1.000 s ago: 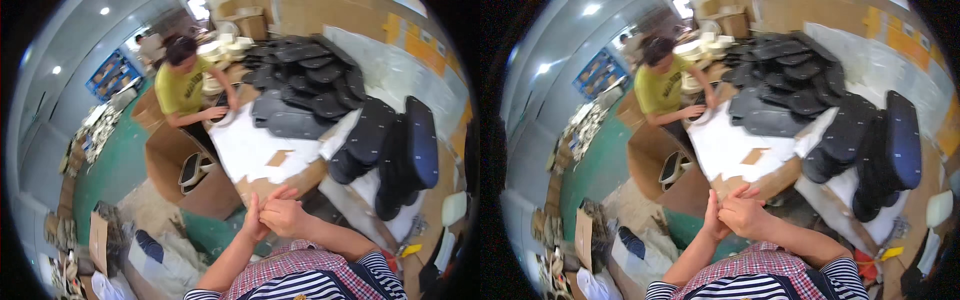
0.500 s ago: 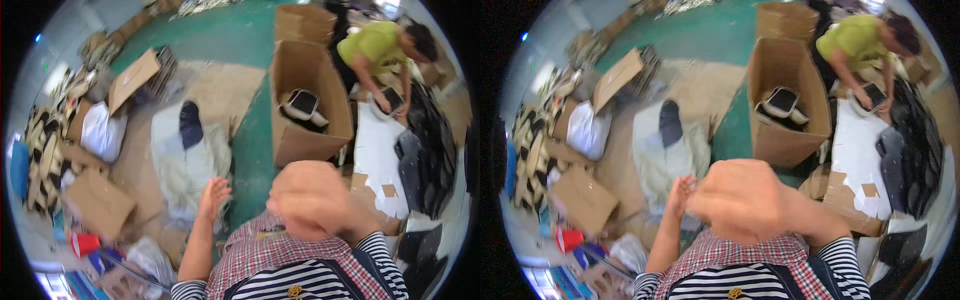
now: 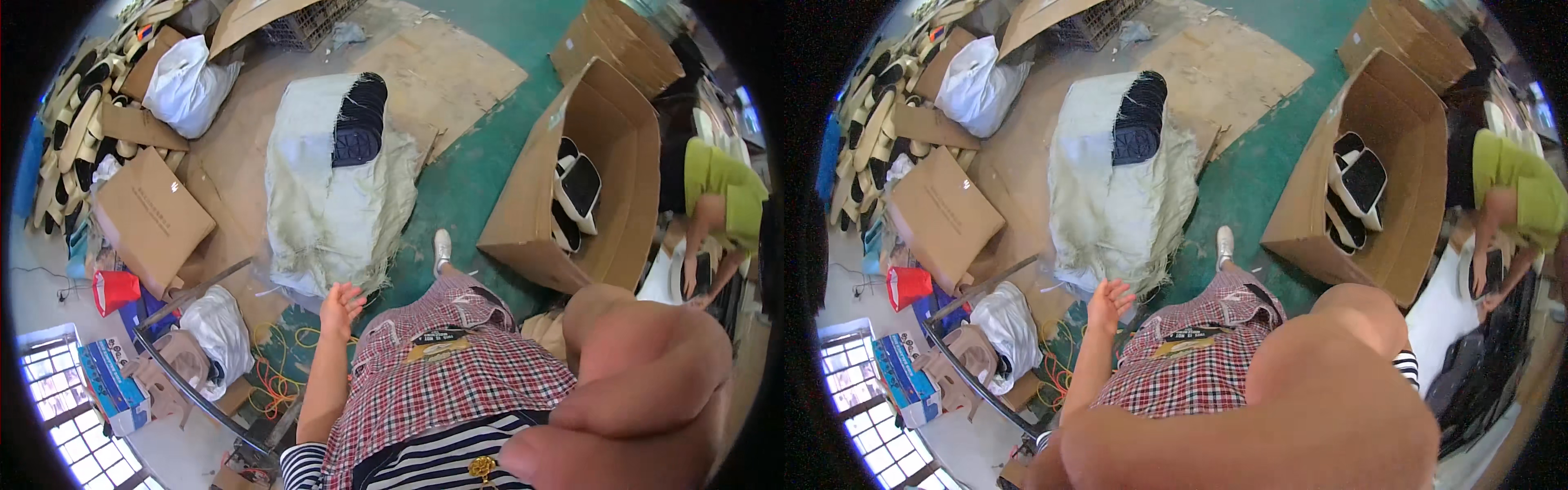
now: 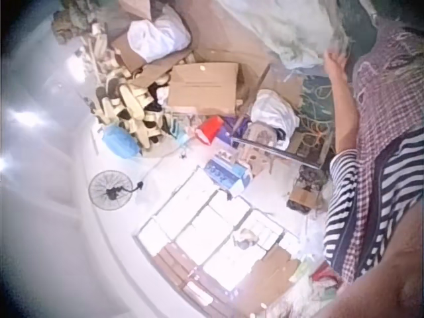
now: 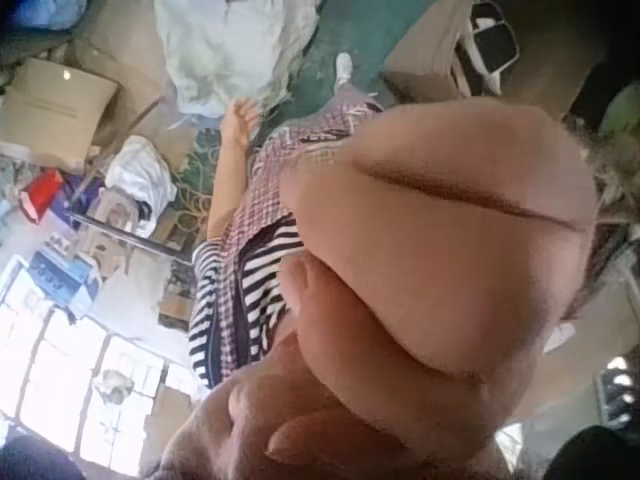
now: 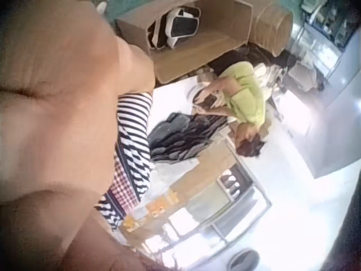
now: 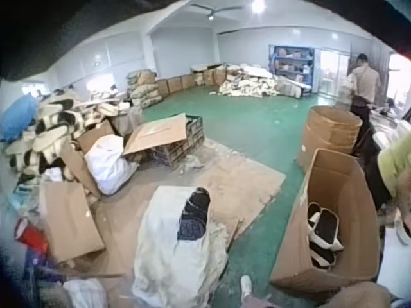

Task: The person retrieves stacks of black soles from a bag, places them onto the workbench, and sprays them using a spray gun.

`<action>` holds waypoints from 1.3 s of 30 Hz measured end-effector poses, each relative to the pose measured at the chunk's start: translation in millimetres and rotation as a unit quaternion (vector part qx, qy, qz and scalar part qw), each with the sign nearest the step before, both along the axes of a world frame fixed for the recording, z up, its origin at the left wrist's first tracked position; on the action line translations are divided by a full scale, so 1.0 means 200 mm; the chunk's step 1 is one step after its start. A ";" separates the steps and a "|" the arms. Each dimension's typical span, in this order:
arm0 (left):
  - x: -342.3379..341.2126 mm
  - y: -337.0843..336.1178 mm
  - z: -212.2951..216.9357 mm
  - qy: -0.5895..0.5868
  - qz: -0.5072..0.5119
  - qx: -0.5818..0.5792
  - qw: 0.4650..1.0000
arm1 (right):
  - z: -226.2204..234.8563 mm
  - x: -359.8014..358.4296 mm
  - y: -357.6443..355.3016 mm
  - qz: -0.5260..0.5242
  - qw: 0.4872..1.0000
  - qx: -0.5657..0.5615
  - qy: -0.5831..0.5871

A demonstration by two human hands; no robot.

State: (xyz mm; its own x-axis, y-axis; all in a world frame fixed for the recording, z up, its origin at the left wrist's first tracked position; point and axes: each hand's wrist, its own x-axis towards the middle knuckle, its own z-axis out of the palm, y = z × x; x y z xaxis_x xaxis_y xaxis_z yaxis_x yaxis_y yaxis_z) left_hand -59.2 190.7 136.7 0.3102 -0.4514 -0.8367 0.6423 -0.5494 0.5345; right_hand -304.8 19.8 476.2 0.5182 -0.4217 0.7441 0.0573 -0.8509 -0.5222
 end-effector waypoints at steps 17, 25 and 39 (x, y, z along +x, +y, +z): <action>0.13 -0.84 -0.38 0.040 0.008 0.061 0.997 | -1.27 0.66 -1.43 -0.016 0.844 0.533 0.046; 0.45 -1.31 -0.73 0.011 0.073 0.065 0.995 | -2.25 0.95 -1.90 -0.124 0.779 0.567 0.235; 0.68 -2.16 -1.15 -0.080 0.215 0.061 0.971 | -2.87 1.60 -2.77 -0.105 0.796 0.443 0.399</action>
State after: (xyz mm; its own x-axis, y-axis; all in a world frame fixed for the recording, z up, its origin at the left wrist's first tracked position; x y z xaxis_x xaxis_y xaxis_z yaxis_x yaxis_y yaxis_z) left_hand 76.6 -240.9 -92.5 0.5793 -0.1524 -0.8007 0.7399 -0.3138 0.5951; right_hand 14.7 -534.5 -98.6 0.5246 -0.7376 -0.4251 -0.6892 -0.0747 -0.7207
